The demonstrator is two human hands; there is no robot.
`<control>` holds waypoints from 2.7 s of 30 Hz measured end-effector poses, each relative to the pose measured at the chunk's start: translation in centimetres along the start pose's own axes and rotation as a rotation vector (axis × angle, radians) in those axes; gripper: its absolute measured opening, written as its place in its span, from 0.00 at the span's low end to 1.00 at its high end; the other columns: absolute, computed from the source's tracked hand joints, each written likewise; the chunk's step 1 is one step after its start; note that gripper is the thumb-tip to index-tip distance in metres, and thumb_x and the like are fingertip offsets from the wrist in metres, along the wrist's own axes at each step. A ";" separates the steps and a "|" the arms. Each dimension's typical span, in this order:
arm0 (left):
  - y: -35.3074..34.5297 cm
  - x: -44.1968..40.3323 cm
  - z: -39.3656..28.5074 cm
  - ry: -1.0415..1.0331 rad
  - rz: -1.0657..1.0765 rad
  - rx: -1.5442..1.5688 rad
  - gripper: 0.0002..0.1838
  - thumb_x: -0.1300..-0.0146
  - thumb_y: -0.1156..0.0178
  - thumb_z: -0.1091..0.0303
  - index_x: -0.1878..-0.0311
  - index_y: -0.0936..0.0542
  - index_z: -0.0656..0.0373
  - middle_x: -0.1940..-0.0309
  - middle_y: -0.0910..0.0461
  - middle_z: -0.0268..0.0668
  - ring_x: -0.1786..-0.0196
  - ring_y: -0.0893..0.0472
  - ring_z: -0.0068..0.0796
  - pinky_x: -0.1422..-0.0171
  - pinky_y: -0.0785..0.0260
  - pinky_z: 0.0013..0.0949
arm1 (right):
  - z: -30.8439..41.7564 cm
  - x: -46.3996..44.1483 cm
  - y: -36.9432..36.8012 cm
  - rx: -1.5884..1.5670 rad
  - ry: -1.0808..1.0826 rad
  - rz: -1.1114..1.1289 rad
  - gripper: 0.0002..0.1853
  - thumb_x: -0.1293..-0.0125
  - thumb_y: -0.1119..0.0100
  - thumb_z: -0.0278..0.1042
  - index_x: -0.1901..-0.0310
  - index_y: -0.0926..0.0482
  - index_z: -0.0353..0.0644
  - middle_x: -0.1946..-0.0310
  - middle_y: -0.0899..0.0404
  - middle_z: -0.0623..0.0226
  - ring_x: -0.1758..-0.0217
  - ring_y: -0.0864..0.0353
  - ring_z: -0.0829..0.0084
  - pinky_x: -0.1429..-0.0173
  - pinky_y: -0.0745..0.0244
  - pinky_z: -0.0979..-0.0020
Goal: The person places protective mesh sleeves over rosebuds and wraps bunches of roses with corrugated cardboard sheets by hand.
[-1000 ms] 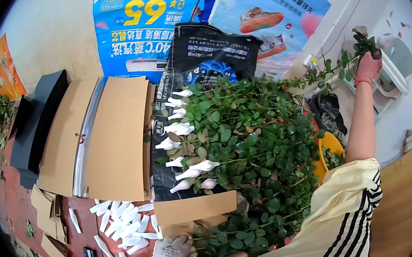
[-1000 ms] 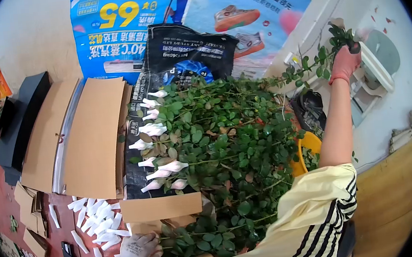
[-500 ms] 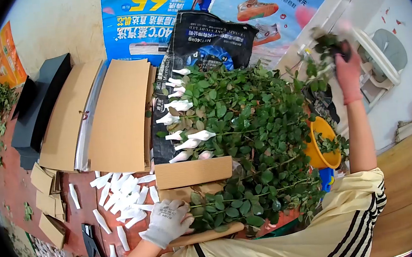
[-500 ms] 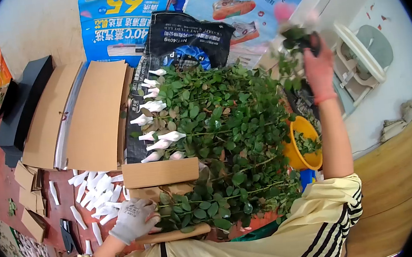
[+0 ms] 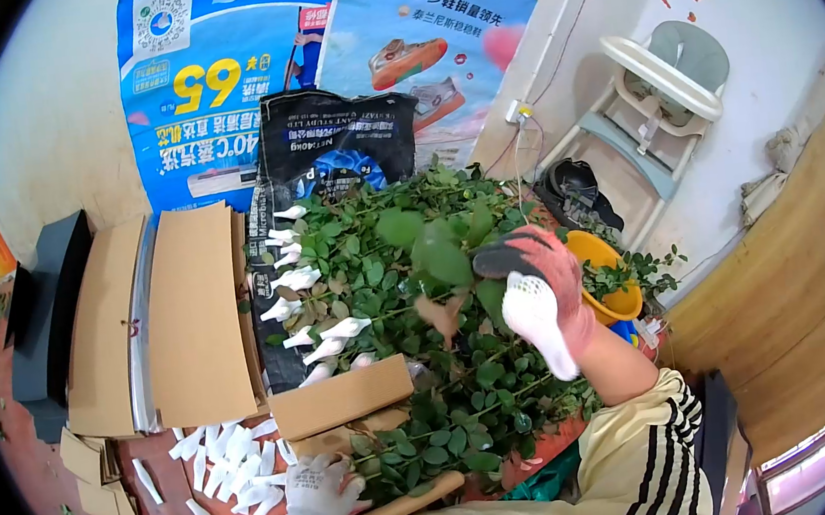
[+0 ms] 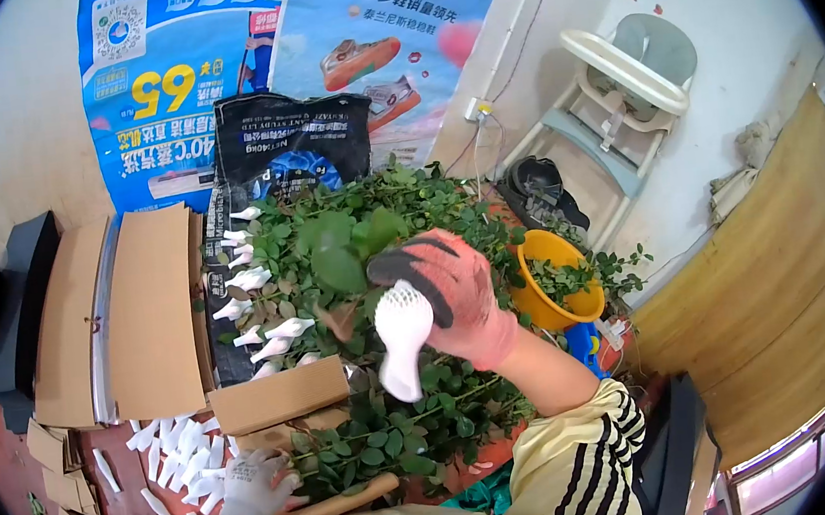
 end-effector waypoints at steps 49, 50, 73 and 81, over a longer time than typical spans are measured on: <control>-0.5 1.9 -0.3 0.143 0.126 -0.067 0.22 0.40 0.49 0.51 0.47 0.25 0.52 0.68 0.20 0.39 0.67 0.20 0.41 0.62 0.34 0.45 | 11.8 15.8 -20.4 -0.090 0.026 1.184 0.26 0.41 0.46 0.40 0.41 0.31 0.43 0.47 0.26 0.55 0.57 0.20 0.61 0.53 0.26 0.61; -0.6 1.9 -0.3 0.145 0.136 -0.071 0.22 0.40 0.49 0.51 0.47 0.25 0.52 0.68 0.20 0.39 0.67 0.20 0.41 0.62 0.34 0.45 | 11.9 16.0 -20.9 -0.099 0.019 1.183 0.26 0.41 0.46 0.40 0.41 0.31 0.43 0.47 0.26 0.55 0.57 0.20 0.61 0.53 0.26 0.61; -0.5 0.0 6.0 0.053 -0.287 -0.219 0.08 0.44 0.40 0.60 0.63 0.20 0.51 0.74 0.24 0.36 0.69 0.24 0.38 0.63 0.36 0.42 | 12.1 22.0 -24.4 -0.147 0.068 1.011 0.23 0.41 0.54 0.43 0.43 0.28 0.54 0.38 0.32 0.54 0.60 0.20 0.65 0.54 0.32 0.64; 0.9 0.4 7.6 0.044 -0.141 -0.278 0.08 0.44 0.41 0.59 0.64 0.20 0.50 0.73 0.21 0.34 0.65 0.21 0.37 0.61 0.33 0.42 | 12.1 19.5 -23.9 -0.220 0.040 1.135 0.23 0.42 0.51 0.37 0.43 0.29 0.46 0.44 0.28 0.47 0.65 0.19 0.62 0.65 0.27 0.64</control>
Point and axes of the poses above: each hand's wrist, its own x-axis away from the middle knuckle, its own y-axis out of the back of the hand, z = x × y, the point moved 5 cm from there along -x, towards the middle knuckle
